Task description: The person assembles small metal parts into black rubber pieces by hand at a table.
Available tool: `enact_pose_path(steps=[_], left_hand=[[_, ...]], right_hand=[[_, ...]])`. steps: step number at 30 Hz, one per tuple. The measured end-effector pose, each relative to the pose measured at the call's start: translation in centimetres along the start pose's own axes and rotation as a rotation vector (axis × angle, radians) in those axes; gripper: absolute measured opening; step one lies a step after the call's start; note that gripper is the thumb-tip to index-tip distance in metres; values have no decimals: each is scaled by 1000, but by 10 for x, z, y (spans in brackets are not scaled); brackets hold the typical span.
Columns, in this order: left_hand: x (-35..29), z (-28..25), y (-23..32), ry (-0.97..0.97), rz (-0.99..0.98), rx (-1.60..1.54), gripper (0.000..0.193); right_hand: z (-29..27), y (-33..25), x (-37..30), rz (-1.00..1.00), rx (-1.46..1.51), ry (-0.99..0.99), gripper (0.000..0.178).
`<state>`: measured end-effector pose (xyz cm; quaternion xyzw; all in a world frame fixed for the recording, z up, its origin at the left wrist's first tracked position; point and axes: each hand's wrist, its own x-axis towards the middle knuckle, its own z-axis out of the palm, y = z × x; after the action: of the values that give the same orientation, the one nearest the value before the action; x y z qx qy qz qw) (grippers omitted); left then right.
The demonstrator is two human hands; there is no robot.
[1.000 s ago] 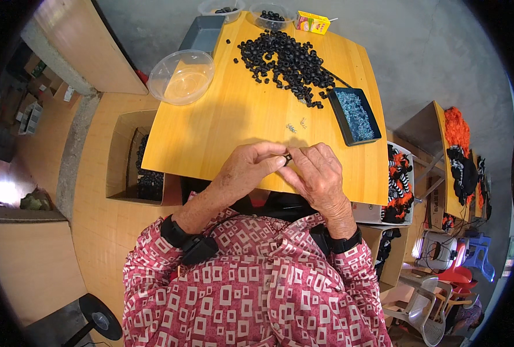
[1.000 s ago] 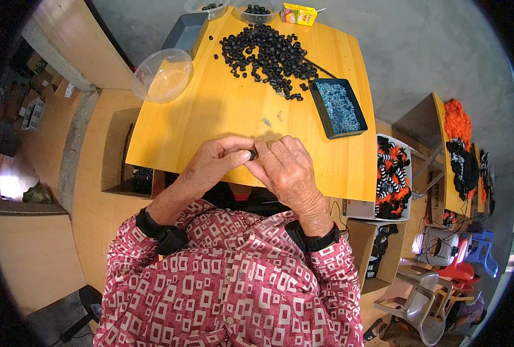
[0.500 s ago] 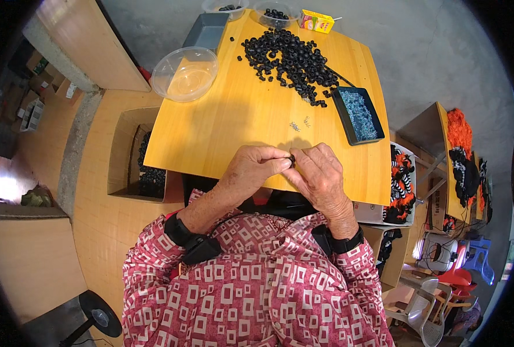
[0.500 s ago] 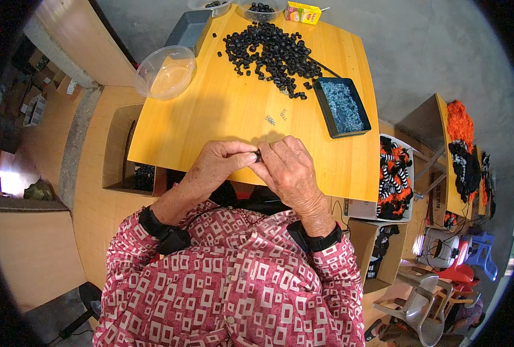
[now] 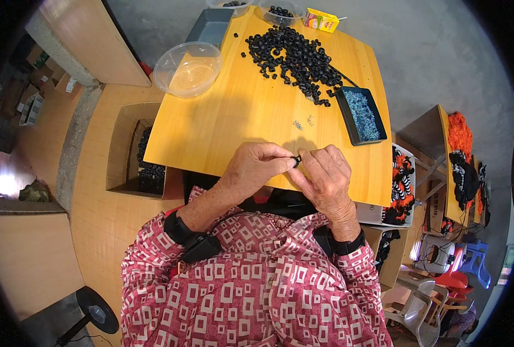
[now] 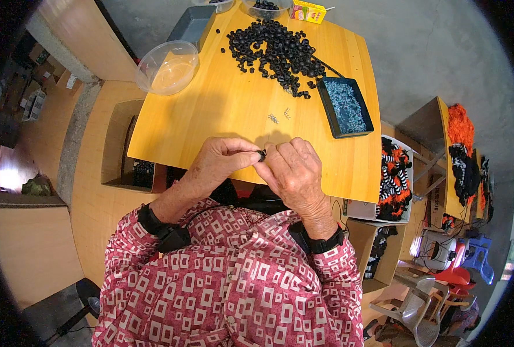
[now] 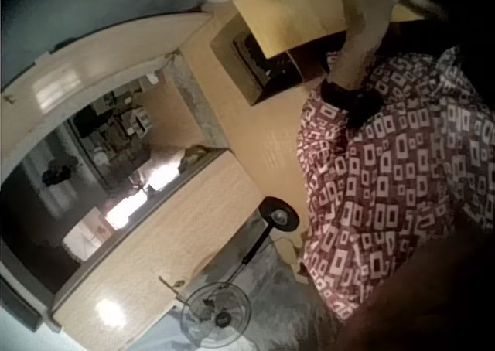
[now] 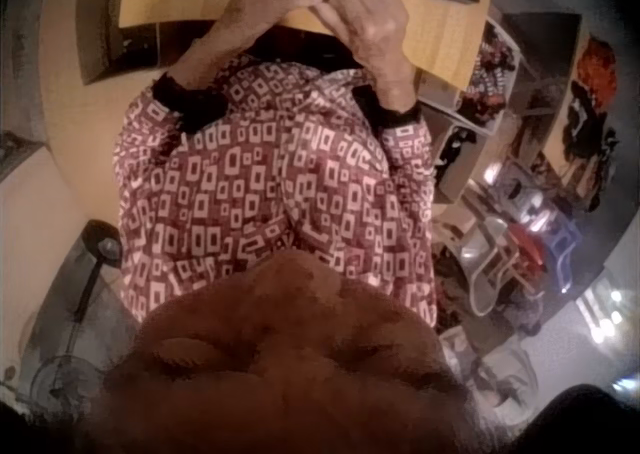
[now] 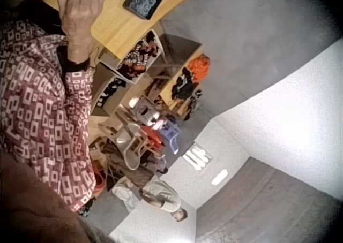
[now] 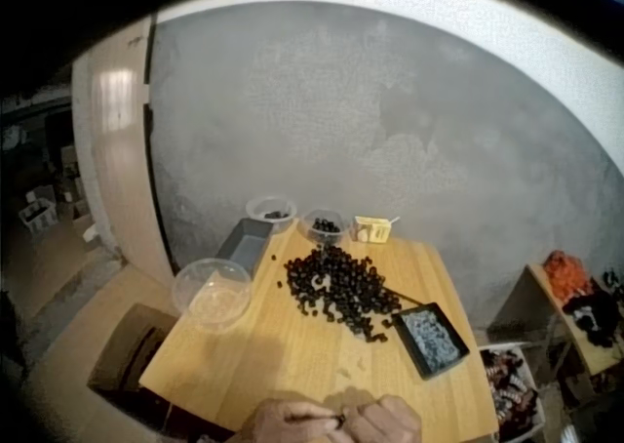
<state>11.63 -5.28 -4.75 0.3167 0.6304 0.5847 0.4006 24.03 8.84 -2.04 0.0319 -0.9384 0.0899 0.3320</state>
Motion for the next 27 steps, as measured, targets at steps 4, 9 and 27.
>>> enact_pose_path(steps=[4, 9, 27], left_hand=[[-1, 4, 0, 46, 33, -15, 21], [-2, 5, 1, 37, -2, -133, 22], [-2, 16, -10, 118, 61, -150, 17]], right_hand=[[2, 0, -3, 2, -1, 5, 27], [3, 1, -3, 47, 57, 32, 29], [-3, -7, -2, 17, -63, -32, 27]])
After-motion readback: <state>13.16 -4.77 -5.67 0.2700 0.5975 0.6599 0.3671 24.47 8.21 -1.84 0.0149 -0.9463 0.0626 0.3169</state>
